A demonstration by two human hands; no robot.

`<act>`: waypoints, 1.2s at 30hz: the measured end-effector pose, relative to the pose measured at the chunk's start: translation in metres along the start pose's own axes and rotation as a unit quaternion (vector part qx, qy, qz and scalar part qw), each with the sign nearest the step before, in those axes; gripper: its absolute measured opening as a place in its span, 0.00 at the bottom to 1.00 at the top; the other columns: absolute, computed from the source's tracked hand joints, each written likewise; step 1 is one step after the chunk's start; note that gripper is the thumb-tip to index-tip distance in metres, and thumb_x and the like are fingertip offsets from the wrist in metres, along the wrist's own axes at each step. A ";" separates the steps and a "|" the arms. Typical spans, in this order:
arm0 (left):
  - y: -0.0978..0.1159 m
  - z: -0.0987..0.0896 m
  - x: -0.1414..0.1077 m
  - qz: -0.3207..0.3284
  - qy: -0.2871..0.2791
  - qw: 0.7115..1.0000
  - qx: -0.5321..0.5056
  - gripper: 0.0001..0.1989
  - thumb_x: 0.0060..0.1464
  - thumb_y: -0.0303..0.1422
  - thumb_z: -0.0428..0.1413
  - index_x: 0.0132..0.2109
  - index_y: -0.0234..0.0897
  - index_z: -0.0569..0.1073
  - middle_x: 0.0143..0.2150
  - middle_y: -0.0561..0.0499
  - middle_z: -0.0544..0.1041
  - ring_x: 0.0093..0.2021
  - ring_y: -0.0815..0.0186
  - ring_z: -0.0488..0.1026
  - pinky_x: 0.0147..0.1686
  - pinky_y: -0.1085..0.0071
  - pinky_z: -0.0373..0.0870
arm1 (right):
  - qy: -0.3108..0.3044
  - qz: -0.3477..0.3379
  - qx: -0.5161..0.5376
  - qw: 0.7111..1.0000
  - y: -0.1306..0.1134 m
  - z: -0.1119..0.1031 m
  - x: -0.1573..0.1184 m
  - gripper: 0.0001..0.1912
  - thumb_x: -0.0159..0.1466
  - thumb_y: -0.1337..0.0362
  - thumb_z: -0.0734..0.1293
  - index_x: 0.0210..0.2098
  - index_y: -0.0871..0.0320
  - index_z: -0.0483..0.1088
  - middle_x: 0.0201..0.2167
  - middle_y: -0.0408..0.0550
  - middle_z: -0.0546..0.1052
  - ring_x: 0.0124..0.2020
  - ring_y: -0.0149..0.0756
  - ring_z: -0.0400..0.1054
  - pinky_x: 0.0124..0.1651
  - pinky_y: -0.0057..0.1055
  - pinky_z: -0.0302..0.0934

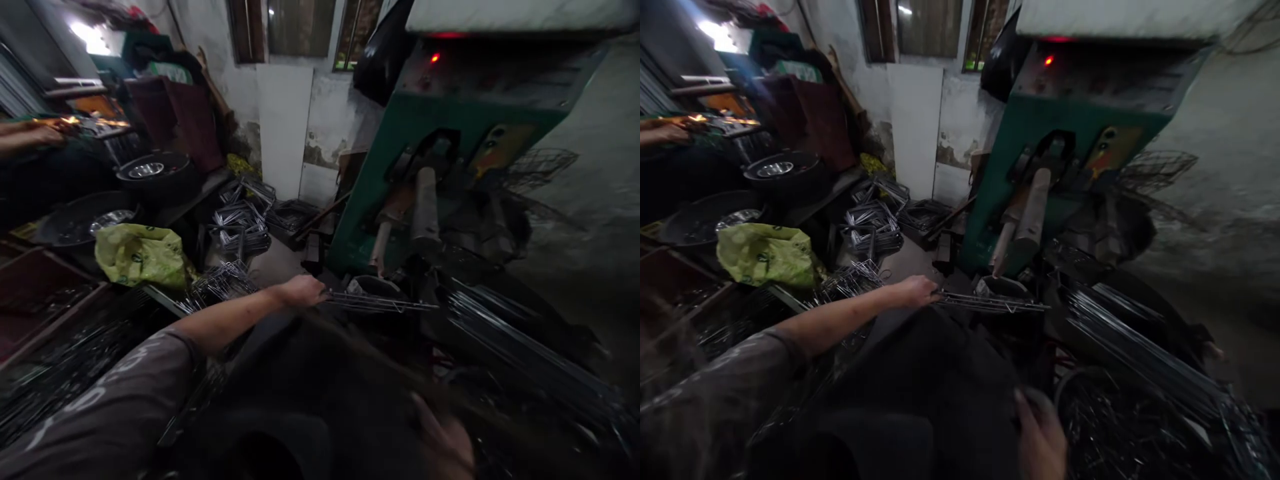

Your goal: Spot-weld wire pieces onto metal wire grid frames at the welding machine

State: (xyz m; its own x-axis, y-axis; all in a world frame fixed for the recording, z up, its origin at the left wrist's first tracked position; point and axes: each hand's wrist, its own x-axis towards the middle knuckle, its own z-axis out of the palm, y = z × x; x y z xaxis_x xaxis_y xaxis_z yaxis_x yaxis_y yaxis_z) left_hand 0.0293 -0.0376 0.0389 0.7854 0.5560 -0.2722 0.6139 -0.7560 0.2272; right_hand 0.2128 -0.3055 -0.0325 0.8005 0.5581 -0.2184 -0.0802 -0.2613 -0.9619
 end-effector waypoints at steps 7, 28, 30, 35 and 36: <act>0.025 -0.007 0.014 -0.013 0.014 1.000 -0.023 0.23 0.62 0.44 0.41 0.43 0.32 0.74 0.39 0.38 0.77 0.44 0.53 0.75 0.40 0.63 0.71 | -0.051 -0.013 0.184 0.982 -0.052 0.140 0.046 0.23 0.42 0.56 0.74 0.33 0.58 0.64 0.21 0.36 0.69 0.20 0.28 0.61 0.25 0.27 0.59; 0.027 0.001 0.045 0.014 0.031 0.997 -0.071 0.25 0.61 0.45 0.41 0.42 0.31 0.75 0.40 0.37 0.77 0.44 0.54 0.75 0.41 0.63 0.72 | 0.060 -0.112 0.220 0.967 -0.053 0.158 0.078 0.18 0.46 0.58 0.72 0.29 0.57 0.60 0.24 0.36 0.64 0.27 0.28 0.60 0.34 0.27 0.56; 0.028 -0.002 0.047 0.012 0.032 0.996 -0.079 0.24 0.61 0.45 0.41 0.42 0.31 0.75 0.41 0.36 0.77 0.44 0.54 0.75 0.41 0.63 0.73 | 0.053 -0.128 0.218 0.966 -0.054 0.157 0.082 0.18 0.46 0.59 0.72 0.30 0.58 0.61 0.25 0.37 0.65 0.28 0.27 0.60 0.34 0.27 0.56; 0.031 -0.004 0.054 0.005 0.036 0.996 -0.080 0.22 0.62 0.43 0.41 0.42 0.33 0.75 0.41 0.37 0.77 0.44 0.56 0.75 0.41 0.67 0.72 | 0.047 -0.126 0.215 0.967 -0.057 0.155 0.091 0.19 0.45 0.58 0.73 0.30 0.58 0.61 0.24 0.35 0.65 0.26 0.26 0.59 0.32 0.26 0.55; 0.031 -0.004 0.055 0.004 0.039 0.996 -0.080 0.22 0.62 0.43 0.41 0.41 0.34 0.75 0.41 0.38 0.78 0.44 0.56 0.75 0.41 0.67 0.72 | 0.043 -0.123 0.210 0.969 -0.057 0.154 0.093 0.20 0.45 0.58 0.73 0.30 0.58 0.61 0.24 0.35 0.65 0.25 0.26 0.59 0.31 0.26 0.55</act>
State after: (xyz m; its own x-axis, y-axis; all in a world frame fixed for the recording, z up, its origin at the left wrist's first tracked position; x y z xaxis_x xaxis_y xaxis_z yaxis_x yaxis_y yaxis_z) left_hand 0.0921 -0.0290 0.0346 0.7907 0.5793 -0.1981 0.6069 -0.6993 0.3776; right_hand 0.2004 -0.1173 -0.0235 0.8716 0.4896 0.0240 -0.1003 0.2262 -0.9689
